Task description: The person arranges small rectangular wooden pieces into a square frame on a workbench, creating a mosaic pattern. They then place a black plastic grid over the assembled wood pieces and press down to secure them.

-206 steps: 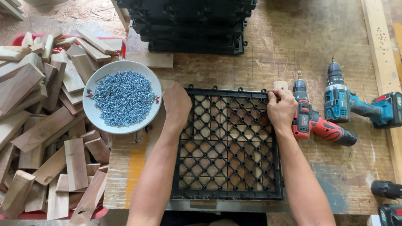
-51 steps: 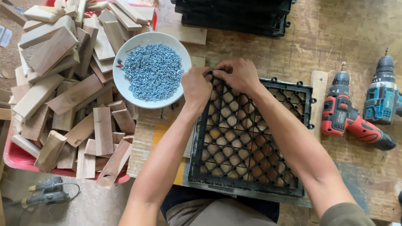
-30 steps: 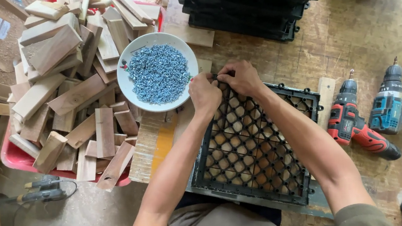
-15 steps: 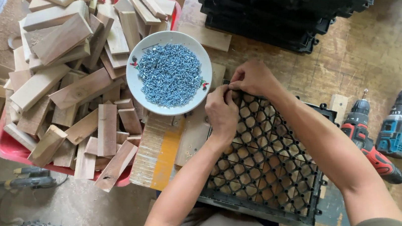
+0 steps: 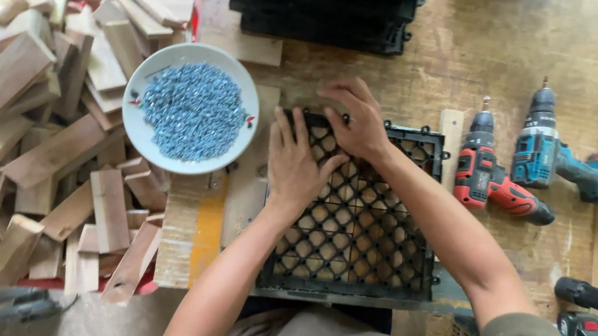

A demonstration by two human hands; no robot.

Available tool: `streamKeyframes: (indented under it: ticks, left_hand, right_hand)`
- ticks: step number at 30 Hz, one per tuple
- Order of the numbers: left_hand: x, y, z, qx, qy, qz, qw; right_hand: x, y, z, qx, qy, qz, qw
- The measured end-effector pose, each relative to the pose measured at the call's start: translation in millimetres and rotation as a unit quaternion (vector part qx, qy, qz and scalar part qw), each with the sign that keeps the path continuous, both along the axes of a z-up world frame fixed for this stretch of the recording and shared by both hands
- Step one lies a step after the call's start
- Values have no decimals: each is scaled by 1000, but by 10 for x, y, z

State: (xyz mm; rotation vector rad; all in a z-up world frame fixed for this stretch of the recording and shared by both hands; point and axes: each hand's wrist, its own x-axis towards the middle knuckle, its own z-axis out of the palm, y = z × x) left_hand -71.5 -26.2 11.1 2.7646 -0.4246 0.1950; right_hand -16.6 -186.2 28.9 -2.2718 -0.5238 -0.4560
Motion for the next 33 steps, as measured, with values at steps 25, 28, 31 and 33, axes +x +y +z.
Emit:
streamKeyframes:
  ticks: [25,28,31,33]
  left_hand:
    - [26,-116,-24,82,35,-235,968]
    - [45,-118,3,87,36,-232,968]
    - [0,-126,43,84,63,-247,963]
    - [-32,-123,63,81,86,-246,962]
  right_hand:
    - [-1453,-1568,-590,-118,58,-207,969]
    - [-1811,-1274,-469,-109,-9,-191,975]
    - [-2060,-1143,-434,-126,160,-176,963]
    - [-2069,-1149,-432,-207,187,-153,948]
